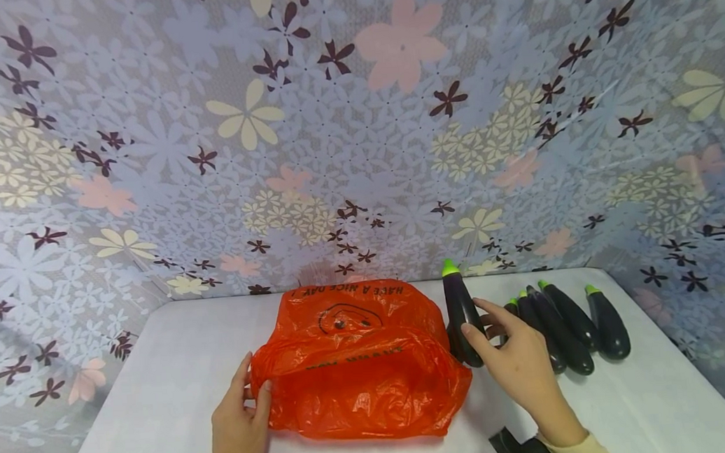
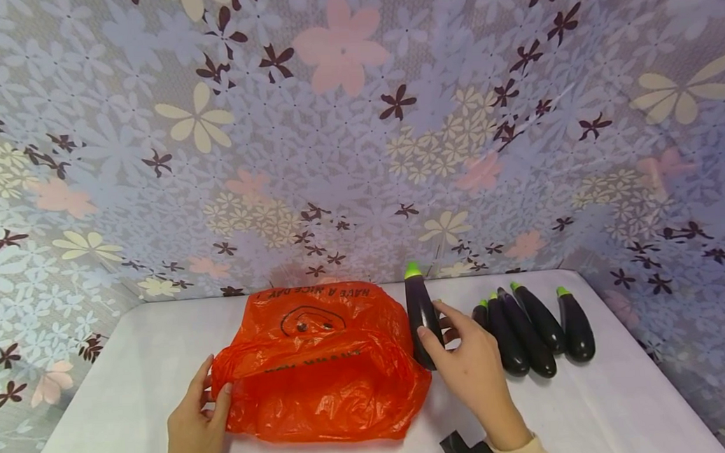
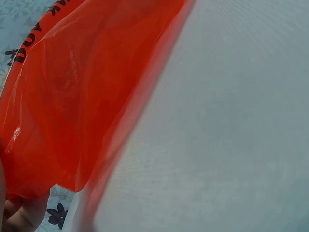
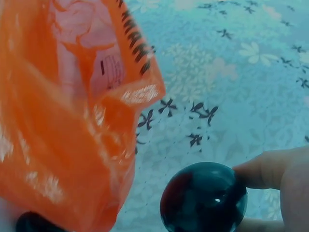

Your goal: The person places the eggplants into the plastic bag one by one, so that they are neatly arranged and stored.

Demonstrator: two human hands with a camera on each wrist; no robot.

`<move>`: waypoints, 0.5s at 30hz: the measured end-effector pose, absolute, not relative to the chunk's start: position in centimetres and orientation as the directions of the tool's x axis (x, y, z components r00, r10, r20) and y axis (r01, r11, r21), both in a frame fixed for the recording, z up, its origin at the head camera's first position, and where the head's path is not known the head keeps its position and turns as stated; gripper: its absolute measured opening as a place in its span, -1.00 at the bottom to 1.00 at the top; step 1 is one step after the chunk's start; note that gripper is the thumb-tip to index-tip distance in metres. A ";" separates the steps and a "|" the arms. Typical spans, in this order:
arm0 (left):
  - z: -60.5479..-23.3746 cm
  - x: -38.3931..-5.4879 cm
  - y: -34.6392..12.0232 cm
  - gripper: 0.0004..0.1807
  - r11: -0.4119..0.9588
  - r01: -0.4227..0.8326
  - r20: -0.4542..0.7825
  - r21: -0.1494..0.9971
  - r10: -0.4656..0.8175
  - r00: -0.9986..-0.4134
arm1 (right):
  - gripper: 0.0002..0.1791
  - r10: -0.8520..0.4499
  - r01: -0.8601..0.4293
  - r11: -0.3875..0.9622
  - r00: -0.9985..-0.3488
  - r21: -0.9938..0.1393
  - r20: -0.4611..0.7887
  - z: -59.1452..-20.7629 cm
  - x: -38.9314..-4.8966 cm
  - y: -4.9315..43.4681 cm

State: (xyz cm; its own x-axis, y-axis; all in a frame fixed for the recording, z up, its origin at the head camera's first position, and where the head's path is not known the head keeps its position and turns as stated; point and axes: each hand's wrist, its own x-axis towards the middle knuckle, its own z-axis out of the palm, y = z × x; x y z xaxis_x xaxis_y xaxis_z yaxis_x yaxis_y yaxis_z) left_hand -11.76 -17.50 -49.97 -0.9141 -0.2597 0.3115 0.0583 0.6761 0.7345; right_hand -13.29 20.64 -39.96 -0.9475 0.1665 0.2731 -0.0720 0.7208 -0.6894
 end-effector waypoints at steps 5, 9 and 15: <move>-49.8 -11.7 -17.5 -0.36 0.668 0.040 0.289 0.743 -0.265 -0.920 | -0.42 0.133 -0.113 0.692 -0.951 -0.713 0.280 -39.5 -12.7 20.1; -49.6 -11.7 -17.5 -0.36 0.662 0.038 0.282 0.749 -0.266 -0.922 | -0.43 0.102 -0.135 0.667 -0.957 -0.733 0.270 -39.3 -12.3 19.5; -49.7 -11.6 -17.4 -0.36 0.653 0.057 0.297 0.756 -0.264 -0.918 | -0.44 0.067 -0.161 0.637 -0.963 -0.754 0.263 -39.2 -11.8 18.6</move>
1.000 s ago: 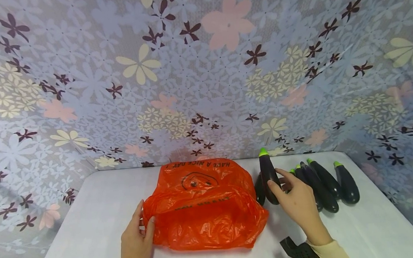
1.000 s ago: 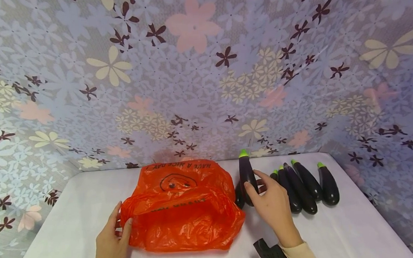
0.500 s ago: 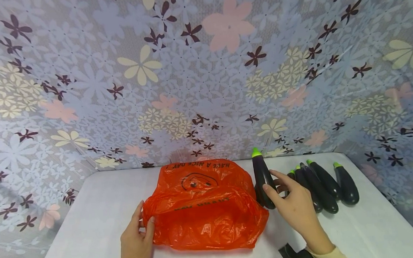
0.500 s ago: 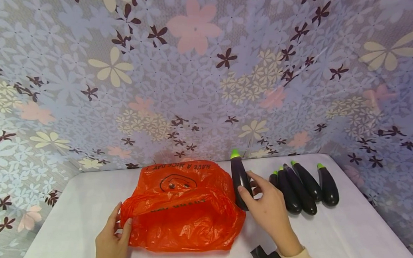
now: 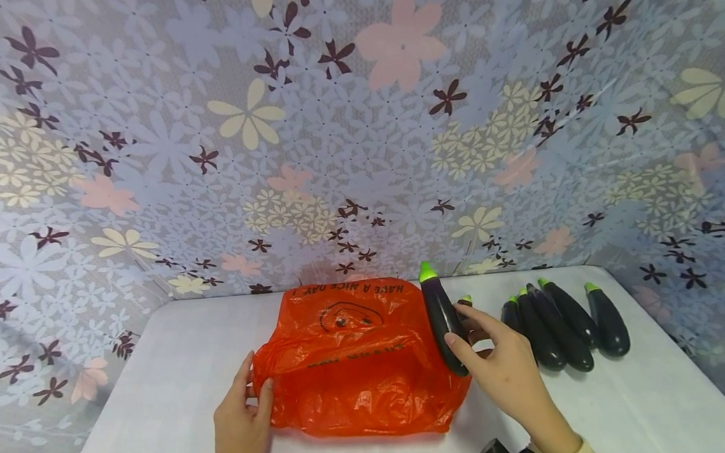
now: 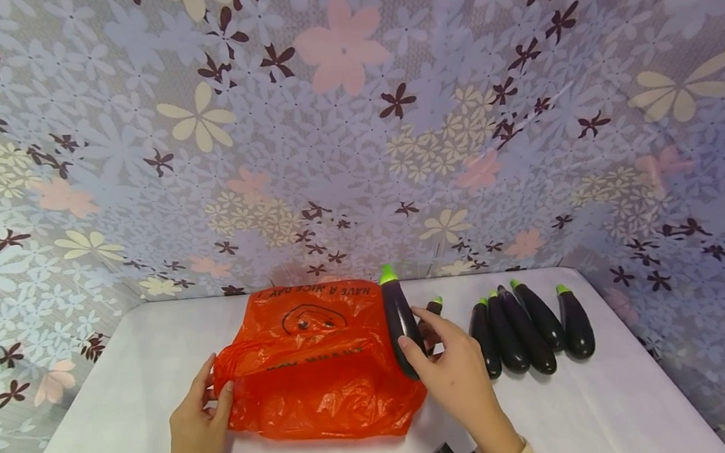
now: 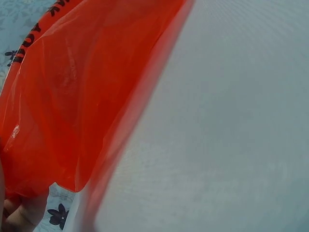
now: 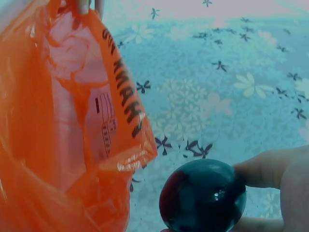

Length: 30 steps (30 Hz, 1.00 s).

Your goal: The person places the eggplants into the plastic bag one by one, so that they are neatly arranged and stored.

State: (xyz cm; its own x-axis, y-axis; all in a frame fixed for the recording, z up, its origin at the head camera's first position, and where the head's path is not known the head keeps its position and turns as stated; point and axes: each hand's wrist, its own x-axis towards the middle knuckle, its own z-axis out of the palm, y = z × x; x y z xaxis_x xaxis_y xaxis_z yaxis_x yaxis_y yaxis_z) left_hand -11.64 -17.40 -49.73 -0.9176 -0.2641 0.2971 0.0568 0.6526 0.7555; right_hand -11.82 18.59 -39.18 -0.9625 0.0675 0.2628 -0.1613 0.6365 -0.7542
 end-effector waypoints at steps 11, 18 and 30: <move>-50.0 -11.9 -17.3 -0.37 0.673 0.087 0.341 0.735 -0.256 -0.904 | -0.49 0.011 -0.178 0.586 -0.974 -0.791 0.227 -38.9 -10.2 17.3; -50.0 -11.8 -17.5 -0.38 0.674 0.071 0.329 0.735 -0.263 -0.907 | -0.49 -0.027 -0.132 0.545 -0.990 -0.828 0.140 -38.6 -9.5 16.3; -49.9 -11.7 -17.5 -0.38 0.662 0.073 0.324 0.746 -0.265 -0.908 | -0.50 -0.136 -0.116 0.500 -0.989 -0.858 0.055 -39.0 -8.5 14.4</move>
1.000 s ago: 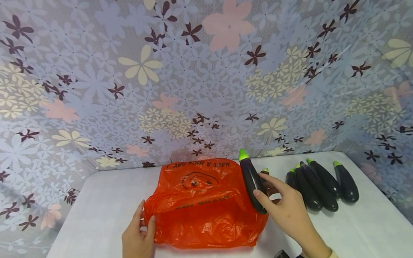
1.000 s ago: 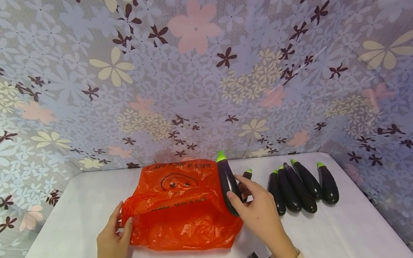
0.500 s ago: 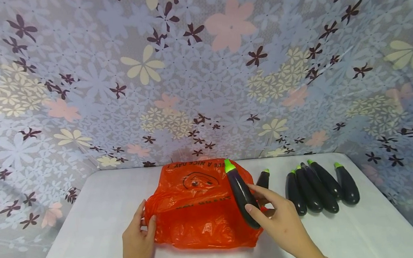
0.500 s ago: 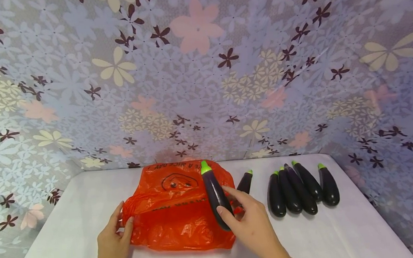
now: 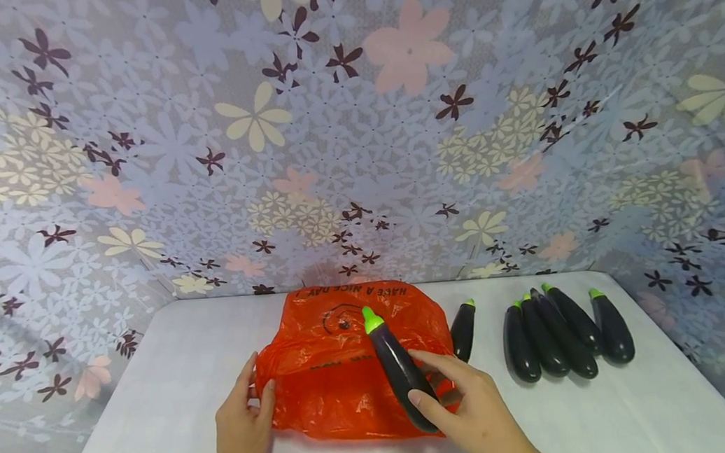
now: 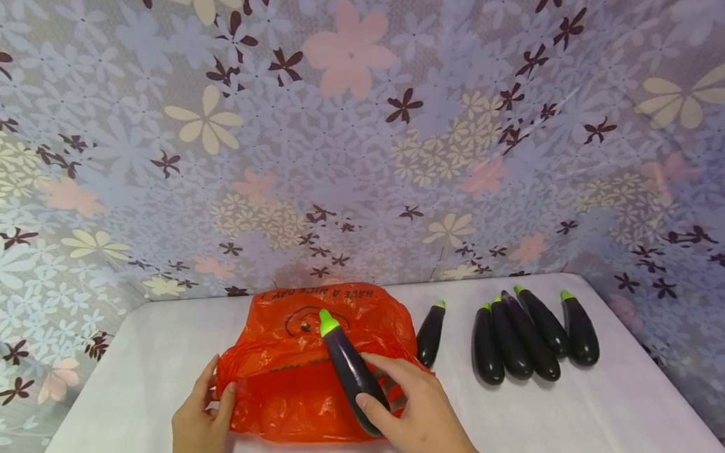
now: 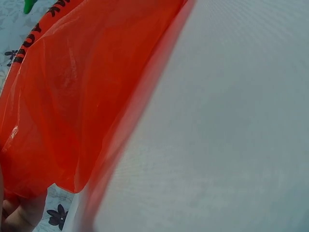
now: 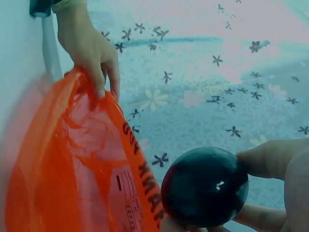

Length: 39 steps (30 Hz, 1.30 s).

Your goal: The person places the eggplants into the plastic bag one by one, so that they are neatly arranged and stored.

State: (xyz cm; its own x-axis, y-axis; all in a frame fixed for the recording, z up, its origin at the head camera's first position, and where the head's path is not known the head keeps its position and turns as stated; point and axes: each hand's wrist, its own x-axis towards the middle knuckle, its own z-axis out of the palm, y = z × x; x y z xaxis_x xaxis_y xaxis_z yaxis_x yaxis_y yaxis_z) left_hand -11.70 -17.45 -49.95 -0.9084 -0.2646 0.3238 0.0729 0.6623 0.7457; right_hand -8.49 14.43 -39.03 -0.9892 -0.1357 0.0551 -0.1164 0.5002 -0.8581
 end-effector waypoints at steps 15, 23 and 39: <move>-49.9 -11.7 -17.5 -0.39 0.650 0.071 0.314 0.756 -0.267 -0.911 | -0.47 -0.403 -0.165 0.476 -0.914 -0.864 -0.047 -40.4 -8.1 13.2; -49.8 -11.6 -17.4 -0.39 0.656 0.064 0.315 0.752 -0.271 -0.910 | -0.46 -0.456 -0.126 0.494 -0.880 -0.860 -0.133 -41.1 -8.0 12.7; -49.7 -11.6 -17.3 -0.38 0.659 0.065 0.324 0.750 -0.279 -0.904 | -0.41 -0.478 -0.123 0.606 -0.846 -0.786 -0.235 -41.7 -8.0 11.4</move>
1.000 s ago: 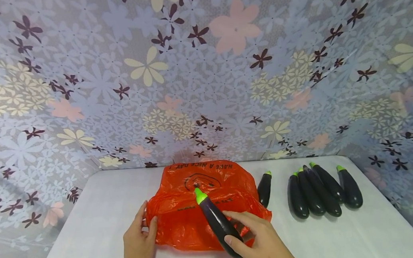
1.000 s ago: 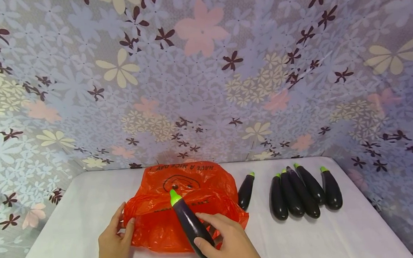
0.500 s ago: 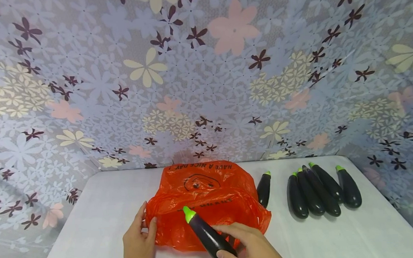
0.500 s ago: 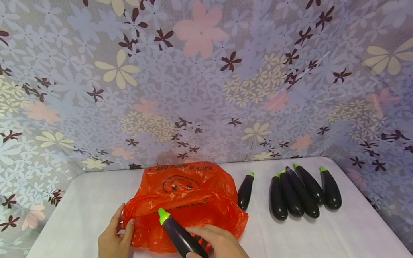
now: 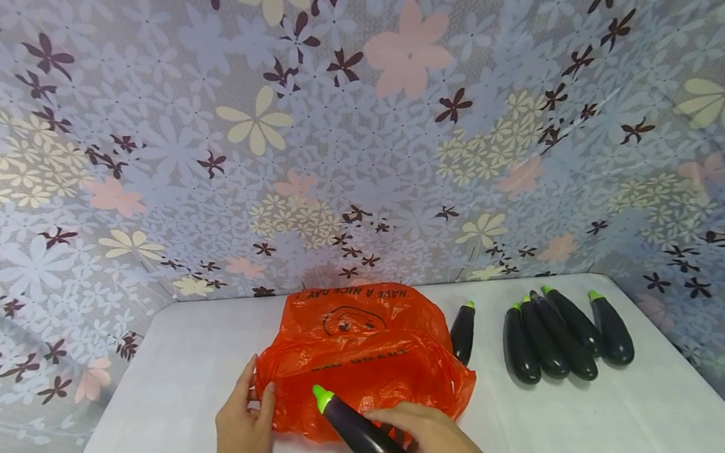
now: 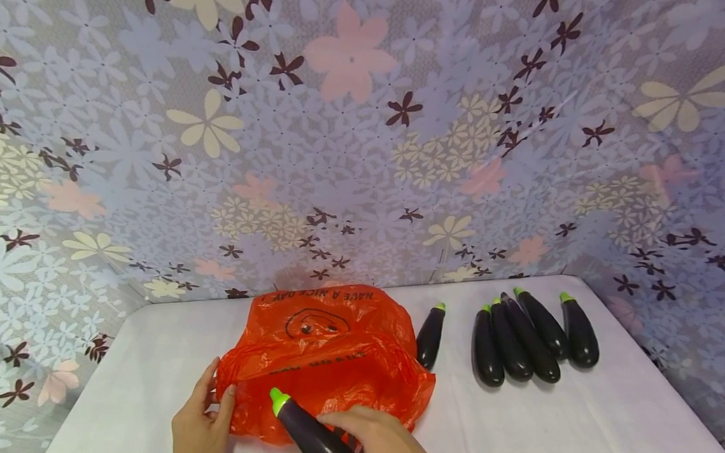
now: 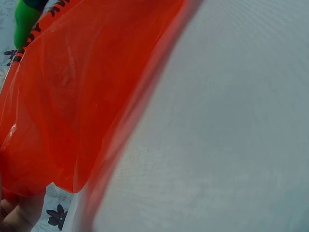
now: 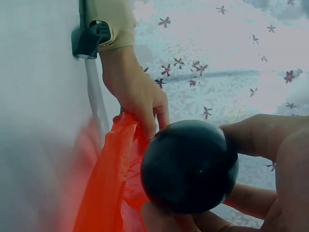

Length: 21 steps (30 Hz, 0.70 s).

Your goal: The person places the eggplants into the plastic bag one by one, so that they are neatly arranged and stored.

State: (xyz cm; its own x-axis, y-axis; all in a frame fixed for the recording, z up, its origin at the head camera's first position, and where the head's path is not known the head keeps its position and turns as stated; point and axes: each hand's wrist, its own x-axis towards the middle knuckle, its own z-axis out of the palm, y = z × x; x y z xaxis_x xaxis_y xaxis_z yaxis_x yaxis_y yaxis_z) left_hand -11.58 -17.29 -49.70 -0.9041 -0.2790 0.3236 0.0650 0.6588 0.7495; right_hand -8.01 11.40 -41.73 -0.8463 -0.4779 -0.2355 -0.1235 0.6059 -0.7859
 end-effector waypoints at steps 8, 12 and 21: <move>-50.1 -11.7 -17.4 -0.39 0.660 0.097 0.357 0.745 -0.271 -0.894 | -0.44 -0.482 -0.148 0.631 -0.844 -0.762 -0.235 -42.1 -8.5 10.4; -50.1 -11.7 -17.4 -0.39 0.658 0.100 0.354 0.746 -0.266 -0.897 | -0.46 -0.484 -0.151 0.619 -0.846 -0.771 -0.223 -42.2 -8.8 10.0; -50.1 -11.6 -17.4 -0.38 0.661 0.102 0.362 0.743 -0.269 -0.893 | -0.51 -0.459 -0.139 0.573 -0.871 -0.808 -0.175 -42.5 -9.7 9.0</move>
State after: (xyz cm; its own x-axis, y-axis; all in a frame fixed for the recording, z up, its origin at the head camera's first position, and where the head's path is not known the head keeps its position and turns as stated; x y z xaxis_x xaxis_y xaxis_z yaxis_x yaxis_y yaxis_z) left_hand -11.62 -17.38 -50.07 -0.8925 -0.2690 0.3620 0.1023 0.6609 0.7434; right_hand -9.73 8.98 -42.45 -0.8709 -0.4592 -0.1752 -0.1395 0.5727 -0.8078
